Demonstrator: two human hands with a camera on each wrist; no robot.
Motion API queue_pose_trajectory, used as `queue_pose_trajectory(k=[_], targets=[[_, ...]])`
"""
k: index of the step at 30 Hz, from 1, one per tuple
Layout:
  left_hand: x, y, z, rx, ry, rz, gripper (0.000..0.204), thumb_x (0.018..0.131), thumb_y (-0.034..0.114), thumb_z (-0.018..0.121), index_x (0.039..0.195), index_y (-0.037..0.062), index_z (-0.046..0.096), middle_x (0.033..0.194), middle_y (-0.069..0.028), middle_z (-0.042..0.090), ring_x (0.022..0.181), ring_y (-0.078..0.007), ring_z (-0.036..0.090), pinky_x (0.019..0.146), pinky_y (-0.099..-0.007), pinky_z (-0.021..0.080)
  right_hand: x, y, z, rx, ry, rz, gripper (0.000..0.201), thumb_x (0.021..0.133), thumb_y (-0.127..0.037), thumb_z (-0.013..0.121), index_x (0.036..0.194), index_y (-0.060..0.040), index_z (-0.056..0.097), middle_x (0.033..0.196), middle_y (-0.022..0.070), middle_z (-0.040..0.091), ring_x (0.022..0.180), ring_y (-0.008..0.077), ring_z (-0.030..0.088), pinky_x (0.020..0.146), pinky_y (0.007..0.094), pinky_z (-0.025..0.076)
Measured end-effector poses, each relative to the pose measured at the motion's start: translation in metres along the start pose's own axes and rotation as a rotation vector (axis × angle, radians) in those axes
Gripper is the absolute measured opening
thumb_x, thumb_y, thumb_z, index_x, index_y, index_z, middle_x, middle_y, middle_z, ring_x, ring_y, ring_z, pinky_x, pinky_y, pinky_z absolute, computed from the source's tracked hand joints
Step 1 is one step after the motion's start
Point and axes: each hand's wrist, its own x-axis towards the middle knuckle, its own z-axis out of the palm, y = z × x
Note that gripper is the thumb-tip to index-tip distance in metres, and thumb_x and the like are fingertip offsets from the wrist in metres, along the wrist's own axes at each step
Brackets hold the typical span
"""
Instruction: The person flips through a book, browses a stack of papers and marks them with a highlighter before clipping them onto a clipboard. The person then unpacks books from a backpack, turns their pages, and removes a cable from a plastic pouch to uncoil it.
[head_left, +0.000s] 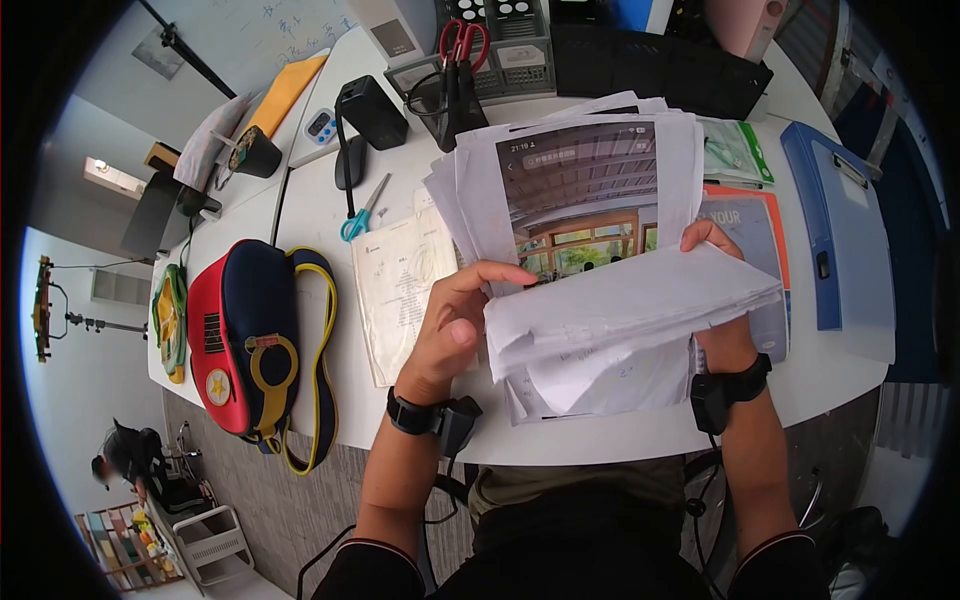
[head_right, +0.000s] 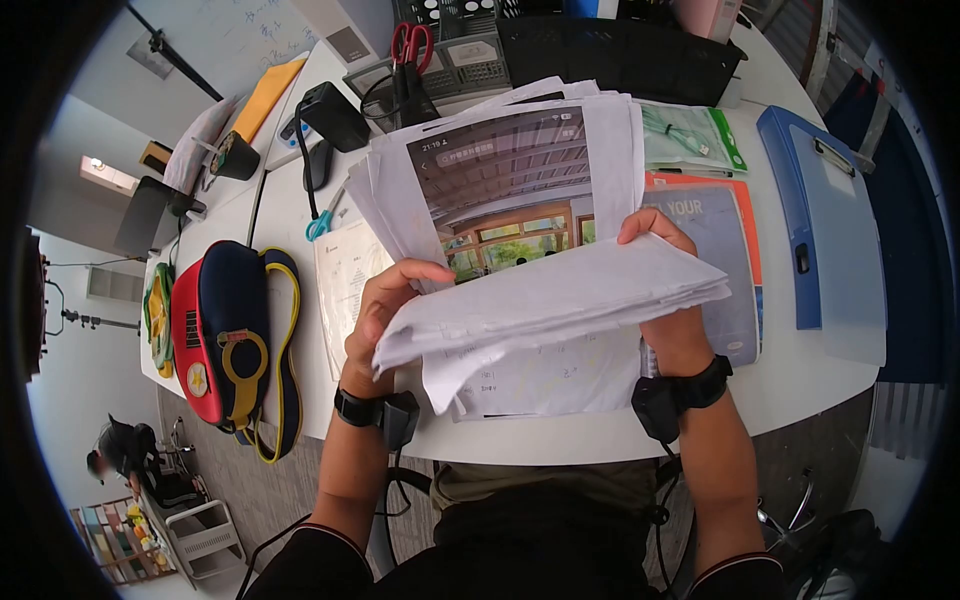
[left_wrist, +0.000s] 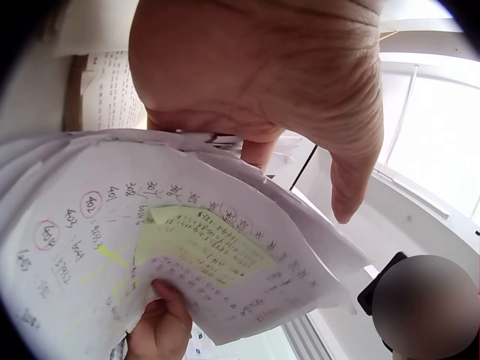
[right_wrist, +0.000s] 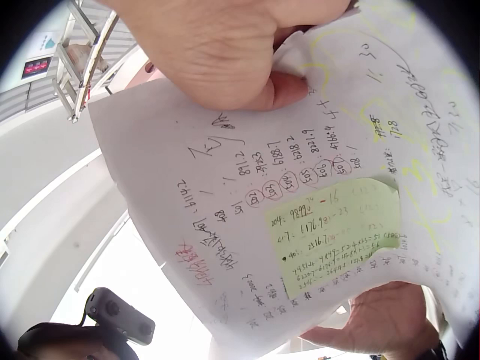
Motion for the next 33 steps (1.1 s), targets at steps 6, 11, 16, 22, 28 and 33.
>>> queue_pose_trajectory(k=[6,11,16,22,28,33], targets=[[0.0,-0.001,-0.001,0.038,0.017,0.001,0.083,0.066,0.062,0.076,0.117,-0.0023,0.063,0.116,-0.0151,0.062,0.108,-0.0247,0.06,0.096,-0.0344,0.045,0.0,-0.002,0.0,0.05,-0.005,0.057,0.029,0.091,-0.035,0.064,0.094,-0.0086,0.053,0.079,-0.0037,0.051,0.071,0.0023,0.051,0.062,0.0166,0.043],[-0.001,0.001,0.001,0.036,0.009,-0.003,0.078,0.067,0.055,0.078,0.118,-0.0022,0.063,0.113,-0.0141,0.064,0.106,-0.0232,0.061,0.094,-0.0327,0.046,0.0,0.0,-0.001,0.086,-0.001,0.064,0.029,0.092,-0.035,0.063,0.095,-0.0081,0.053,0.079,-0.0039,0.051,0.071,0.0025,0.051,0.062,0.0165,0.043],[0.001,0.0,-0.002,0.015,-0.024,0.0,0.064,0.072,0.04,0.076,0.117,-0.0031,0.062,0.107,-0.0118,0.066,0.101,-0.0196,0.064,0.091,-0.0304,0.047,-0.001,0.005,0.001,0.047,-0.012,-0.063,0.03,0.093,-0.036,0.062,0.096,-0.0073,0.054,0.08,-0.0034,0.052,0.072,0.0028,0.052,0.063,0.0166,0.043],[0.002,-0.005,-0.004,0.086,0.03,-0.036,0.033,0.084,0.006,0.065,0.116,-0.003,0.062,0.107,-0.0098,0.067,0.097,-0.0161,0.065,0.089,-0.0272,0.049,0.0,-0.001,-0.006,0.102,-0.044,0.094,0.032,0.09,-0.035,0.068,0.098,-0.0067,0.055,0.085,-0.0021,0.054,0.078,0.0028,0.053,0.07,0.0169,0.043],[0.01,-0.007,0.011,0.012,0.275,0.056,0.033,0.092,0.0,0.064,0.124,-0.001,0.056,0.115,-0.0064,0.065,0.107,-0.013,0.062,0.094,-0.0293,0.05,0.0,0.001,0.009,-0.055,0.064,-0.034,0.022,0.089,-0.007,0.061,0.11,-0.0018,0.058,0.102,0.0034,0.062,0.097,0.0101,0.059,0.085,0.0224,0.046],[0.01,-0.019,-0.003,0.078,0.238,0.128,0.039,0.09,-0.003,0.064,0.126,-0.0017,0.051,0.119,-0.0093,0.063,0.112,-0.0165,0.062,0.095,-0.0305,0.051,0.003,-0.011,0.019,0.085,0.086,0.037,0.047,0.083,0.012,0.053,0.128,0.0035,0.051,0.118,0.0116,0.063,0.108,0.0155,0.06,0.097,0.0271,0.044]])
